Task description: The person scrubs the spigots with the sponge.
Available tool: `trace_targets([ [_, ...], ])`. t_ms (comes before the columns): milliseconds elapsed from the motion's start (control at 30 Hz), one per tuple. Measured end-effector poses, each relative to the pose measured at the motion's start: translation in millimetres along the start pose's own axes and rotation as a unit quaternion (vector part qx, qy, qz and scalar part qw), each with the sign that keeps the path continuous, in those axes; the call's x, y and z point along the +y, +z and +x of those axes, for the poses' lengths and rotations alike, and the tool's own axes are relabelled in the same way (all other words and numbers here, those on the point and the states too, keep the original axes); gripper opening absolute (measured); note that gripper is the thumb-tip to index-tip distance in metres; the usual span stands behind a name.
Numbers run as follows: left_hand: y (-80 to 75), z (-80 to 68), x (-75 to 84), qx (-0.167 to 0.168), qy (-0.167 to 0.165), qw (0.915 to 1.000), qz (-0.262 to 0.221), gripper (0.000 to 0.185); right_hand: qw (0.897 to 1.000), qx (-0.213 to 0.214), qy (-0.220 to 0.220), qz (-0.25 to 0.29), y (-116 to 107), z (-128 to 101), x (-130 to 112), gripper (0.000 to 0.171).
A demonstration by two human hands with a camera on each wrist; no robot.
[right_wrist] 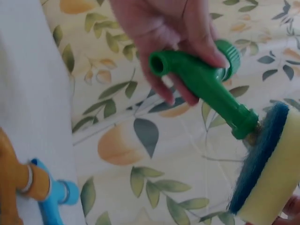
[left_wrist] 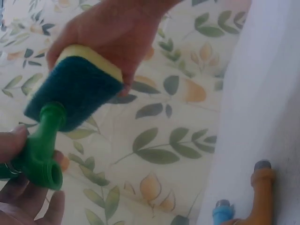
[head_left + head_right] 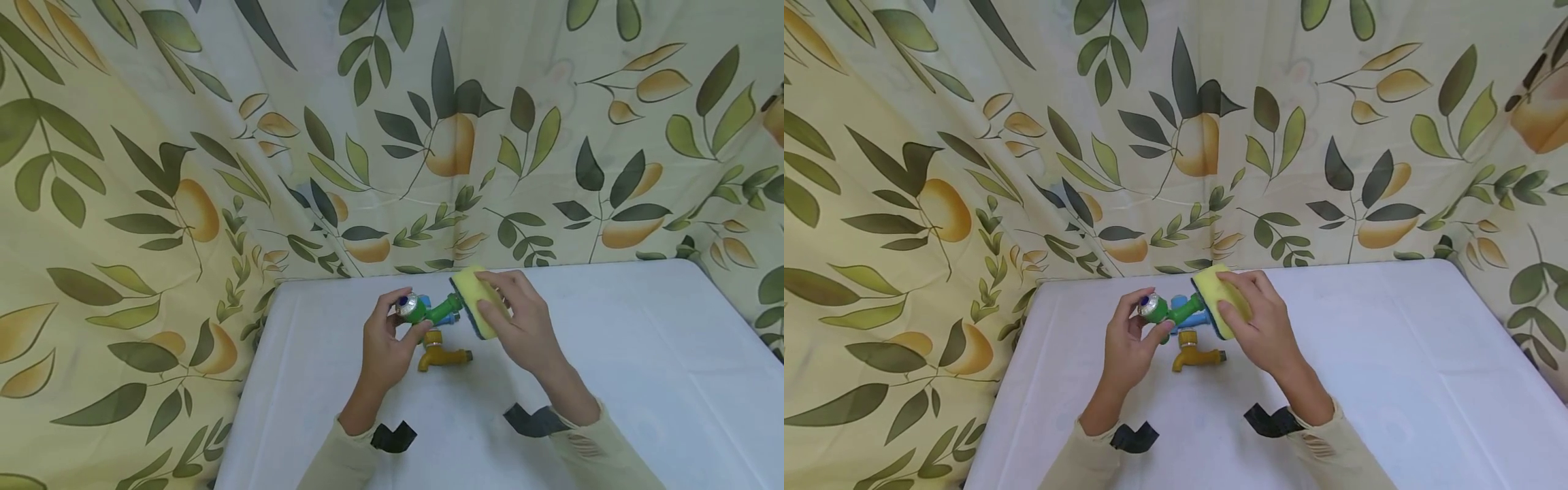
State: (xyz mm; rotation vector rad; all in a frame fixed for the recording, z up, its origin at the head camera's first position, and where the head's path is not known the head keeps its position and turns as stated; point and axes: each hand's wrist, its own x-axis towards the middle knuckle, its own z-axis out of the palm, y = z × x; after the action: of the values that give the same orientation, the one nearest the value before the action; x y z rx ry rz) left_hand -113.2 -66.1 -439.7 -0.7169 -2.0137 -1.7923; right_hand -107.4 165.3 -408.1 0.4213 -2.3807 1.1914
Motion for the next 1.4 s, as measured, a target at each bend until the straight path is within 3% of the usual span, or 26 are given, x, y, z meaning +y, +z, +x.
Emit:
trace_targets([
  [133, -3.7, 2.6, -0.1, -0.007, -0.037, 0.9983, -0.045, 0.053, 0.999, -0.012, 0.007, 0.037, 0.6, -2.2, 0.3, 0.038],
  [300, -7.2, 3.5, 0.1, -0.036, -0.033, 0.9977, -0.048, 0.054, 0.999, -0.018, 0.016, 0.04, 0.0, -0.2, 2.4, 0.036],
  [533, -8.4, 3.2, 0.5, -0.044, -0.031, 0.9972, -0.052, 0.054, 0.999, -0.029, 0.007, 0.028, -3.9, -0.7, 4.9, 0.036],
  [633, -6.4, 3.1, 0.6, -0.046, -0.017, 0.9987, -0.011, 0.058, 0.999, -0.034, -0.009, 0.024, -4.5, -1.8, 4.8, 0.036],
  [767, -2.0, 2.5, -0.9, -0.01, 0.01, 0.995, 0.099, 0.058, 0.999, -0.036, -0.039, 0.009, -1.3, -3.8, 3.2, 0.038],
  [900, 4.6, 1.1, -2.6, -0.014, 0.055, 0.9794, 0.194, 0.044, 0.996, -0.018, -0.083, 0.005, 5.9, -4.2, -2.3, 0.042],
  [1033, 8.8, 0.1, -3.2, -0.034, 0.097, 0.9587, 0.265, 0.034, 0.988, -0.008, -0.145, -0.049, 10.0, -1.6, -5.2, 0.039],
  [1167, 10.5, 0.9, -3.8, -0.053, 0.109, 0.9486, 0.292, 0.03, 0.982, -0.004, -0.165, -0.089, 8.7, 2.4, -4.0, 0.037],
  [1400, 15.0, 4.2, -7.0, -0.072, 0.106, 0.9489, 0.288, 0.035, 0.983, -0.018, -0.158, -0.093, 5.7, 7.9, 2.7, 0.034],
])
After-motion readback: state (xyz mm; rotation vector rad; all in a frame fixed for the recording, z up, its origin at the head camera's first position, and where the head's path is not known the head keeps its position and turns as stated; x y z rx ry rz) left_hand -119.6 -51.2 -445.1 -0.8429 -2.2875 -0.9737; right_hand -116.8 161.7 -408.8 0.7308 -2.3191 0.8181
